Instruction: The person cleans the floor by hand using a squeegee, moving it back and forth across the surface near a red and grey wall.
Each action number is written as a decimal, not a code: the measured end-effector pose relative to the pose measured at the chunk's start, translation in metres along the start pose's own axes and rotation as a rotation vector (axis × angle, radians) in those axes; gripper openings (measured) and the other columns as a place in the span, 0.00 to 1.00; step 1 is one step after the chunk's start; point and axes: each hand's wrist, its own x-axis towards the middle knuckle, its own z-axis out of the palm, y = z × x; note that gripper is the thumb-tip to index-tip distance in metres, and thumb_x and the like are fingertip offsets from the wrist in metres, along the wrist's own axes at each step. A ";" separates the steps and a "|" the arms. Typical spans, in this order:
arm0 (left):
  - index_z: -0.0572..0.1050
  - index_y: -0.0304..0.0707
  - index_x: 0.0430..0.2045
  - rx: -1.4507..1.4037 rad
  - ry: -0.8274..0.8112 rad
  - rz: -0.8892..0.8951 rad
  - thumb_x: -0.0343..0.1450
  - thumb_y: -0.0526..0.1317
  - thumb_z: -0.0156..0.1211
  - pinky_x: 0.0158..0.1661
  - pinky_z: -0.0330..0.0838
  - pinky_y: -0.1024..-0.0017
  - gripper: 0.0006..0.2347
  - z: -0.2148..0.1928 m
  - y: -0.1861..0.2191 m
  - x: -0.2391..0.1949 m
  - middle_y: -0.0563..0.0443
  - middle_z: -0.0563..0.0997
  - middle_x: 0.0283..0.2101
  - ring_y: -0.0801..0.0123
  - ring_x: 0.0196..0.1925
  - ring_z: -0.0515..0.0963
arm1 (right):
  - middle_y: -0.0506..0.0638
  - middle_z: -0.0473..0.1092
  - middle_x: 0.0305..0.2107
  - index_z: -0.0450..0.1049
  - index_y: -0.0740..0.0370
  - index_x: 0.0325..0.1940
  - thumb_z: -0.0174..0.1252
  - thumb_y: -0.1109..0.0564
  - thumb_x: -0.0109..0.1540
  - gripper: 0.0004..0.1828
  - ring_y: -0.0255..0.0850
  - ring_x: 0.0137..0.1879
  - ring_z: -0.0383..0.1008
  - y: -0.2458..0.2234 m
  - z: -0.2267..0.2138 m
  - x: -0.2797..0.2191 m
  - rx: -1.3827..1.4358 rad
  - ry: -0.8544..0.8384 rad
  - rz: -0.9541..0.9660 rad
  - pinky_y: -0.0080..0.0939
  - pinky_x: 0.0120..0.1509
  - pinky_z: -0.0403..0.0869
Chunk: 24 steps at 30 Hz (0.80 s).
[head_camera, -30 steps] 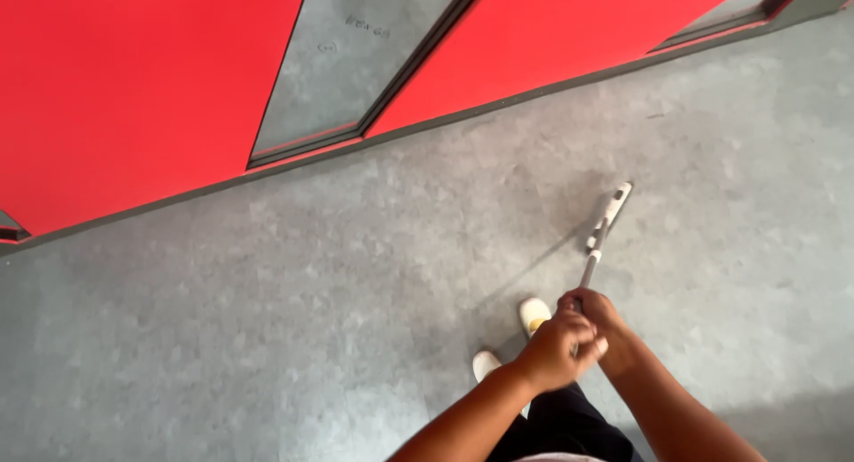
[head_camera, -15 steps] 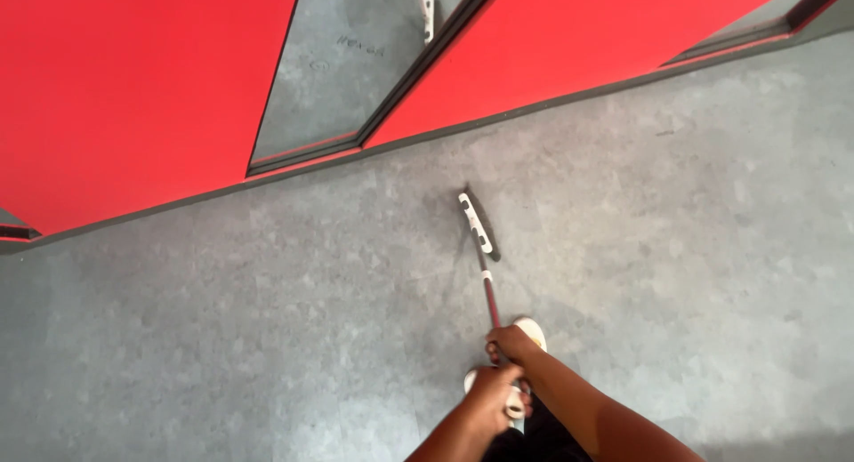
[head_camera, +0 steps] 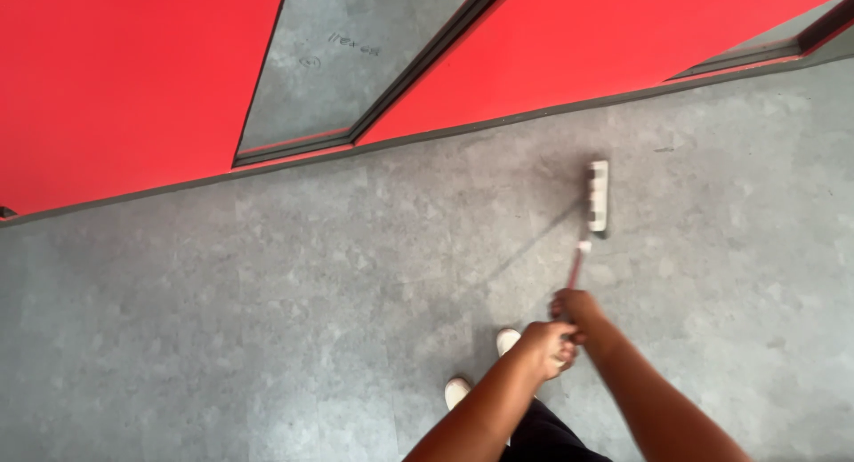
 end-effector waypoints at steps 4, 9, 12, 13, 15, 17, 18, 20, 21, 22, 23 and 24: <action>0.72 0.35 0.35 -0.134 0.269 0.110 0.73 0.38 0.63 0.19 0.64 0.78 0.07 -0.073 -0.036 -0.052 0.52 0.76 0.26 0.74 0.19 0.69 | 0.52 0.67 0.21 0.71 0.67 0.32 0.55 0.59 0.64 0.09 0.41 0.24 0.66 0.059 0.046 -0.007 -0.144 -0.127 0.133 0.44 0.28 0.68; 0.68 0.38 0.31 -0.223 0.229 0.078 0.74 0.41 0.58 0.18 0.59 0.76 0.08 -0.083 -0.049 -0.118 0.54 0.70 0.23 0.75 0.19 0.67 | 0.54 0.69 0.20 0.71 0.68 0.29 0.54 0.61 0.64 0.10 0.42 0.22 0.67 0.123 0.097 -0.043 -0.438 -0.356 0.219 0.44 0.28 0.69; 0.66 0.41 0.31 -0.175 0.198 0.152 0.75 0.38 0.58 0.20 0.62 0.73 0.07 -0.036 -0.042 -0.115 0.54 0.68 0.24 0.73 0.20 0.68 | 0.51 0.68 0.20 0.71 0.67 0.29 0.57 0.60 0.64 0.10 0.39 0.23 0.66 0.098 0.087 -0.040 -0.426 -0.425 0.129 0.41 0.28 0.68; 0.66 0.42 0.31 -0.152 0.172 0.170 0.74 0.37 0.58 0.20 0.63 0.72 0.06 -0.016 -0.040 -0.113 0.54 0.68 0.24 0.72 0.20 0.68 | 0.51 0.68 0.21 0.71 0.68 0.29 0.58 0.60 0.64 0.11 0.38 0.24 0.67 0.084 0.077 -0.039 -0.405 -0.434 0.081 0.40 0.28 0.68; 0.66 0.50 0.34 0.007 0.196 0.154 0.72 0.36 0.54 0.21 0.62 0.69 0.04 0.019 -0.053 -0.112 0.52 0.67 0.23 0.69 0.19 0.68 | 0.46 0.64 0.19 0.68 0.63 0.29 0.58 0.58 0.63 0.10 0.36 0.21 0.61 0.062 0.034 -0.046 -0.218 -0.424 0.103 0.39 0.23 0.61; 0.67 0.47 0.33 0.117 0.158 0.145 0.72 0.37 0.54 0.20 0.62 0.70 0.03 0.037 -0.051 -0.097 0.53 0.67 0.22 0.71 0.18 0.68 | 0.50 0.66 0.21 0.74 0.66 0.36 0.56 0.59 0.63 0.06 0.39 0.23 0.63 0.037 0.004 -0.048 -0.287 -0.139 0.046 0.41 0.26 0.65; 0.68 0.46 0.33 0.177 0.139 0.135 0.72 0.37 0.54 0.19 0.62 0.70 0.02 0.040 -0.055 -0.085 0.53 0.67 0.21 0.72 0.18 0.68 | 0.52 0.66 0.20 0.74 0.66 0.36 0.54 0.60 0.62 0.06 0.40 0.22 0.63 0.022 -0.001 -0.041 -0.272 -0.120 0.014 0.42 0.25 0.64; 0.65 0.45 0.28 -0.011 0.050 0.038 0.74 0.43 0.59 0.17 0.60 0.76 0.10 0.038 -0.032 -0.034 0.55 0.68 0.21 0.75 0.16 0.66 | 0.55 0.67 0.18 0.72 0.70 0.32 0.51 0.63 0.61 0.07 0.43 0.21 0.65 -0.019 -0.006 -0.017 -0.341 -0.117 -0.091 0.44 0.24 0.64; 0.68 0.45 0.30 -0.054 0.019 0.024 0.75 0.43 0.60 0.16 0.58 0.79 0.08 0.032 -0.019 -0.009 0.57 0.69 0.21 0.78 0.16 0.66 | 0.57 0.66 0.17 0.70 0.74 0.29 0.50 0.64 0.61 0.09 0.44 0.21 0.65 -0.034 -0.003 -0.004 -0.426 -0.135 -0.163 0.45 0.24 0.65; 0.71 0.45 0.31 -0.093 -0.012 0.021 0.75 0.43 0.60 0.16 0.56 0.82 0.06 0.036 0.009 0.004 0.59 0.70 0.22 0.81 0.17 0.66 | 0.54 0.65 0.16 0.69 0.71 0.28 0.50 0.62 0.62 0.10 0.43 0.21 0.64 -0.051 0.007 0.010 -0.356 -0.077 -0.108 0.46 0.24 0.62; 0.70 0.45 0.29 -0.087 -0.029 0.030 0.75 0.43 0.60 0.16 0.56 0.82 0.08 0.036 0.034 0.014 0.58 0.70 0.22 0.81 0.17 0.66 | 0.52 0.63 0.16 0.67 0.68 0.28 0.50 0.60 0.64 0.11 0.42 0.22 0.62 -0.066 0.017 0.023 -0.284 -0.020 -0.054 0.46 0.24 0.60; 0.69 0.44 0.27 -0.079 -0.041 0.037 0.75 0.44 0.60 0.16 0.56 0.83 0.09 0.033 0.055 0.019 0.58 0.71 0.22 0.81 0.17 0.65 | 0.52 0.63 0.16 0.66 0.66 0.27 0.50 0.61 0.63 0.10 0.42 0.22 0.62 -0.069 0.030 0.033 -0.242 -0.049 -0.067 0.46 0.24 0.60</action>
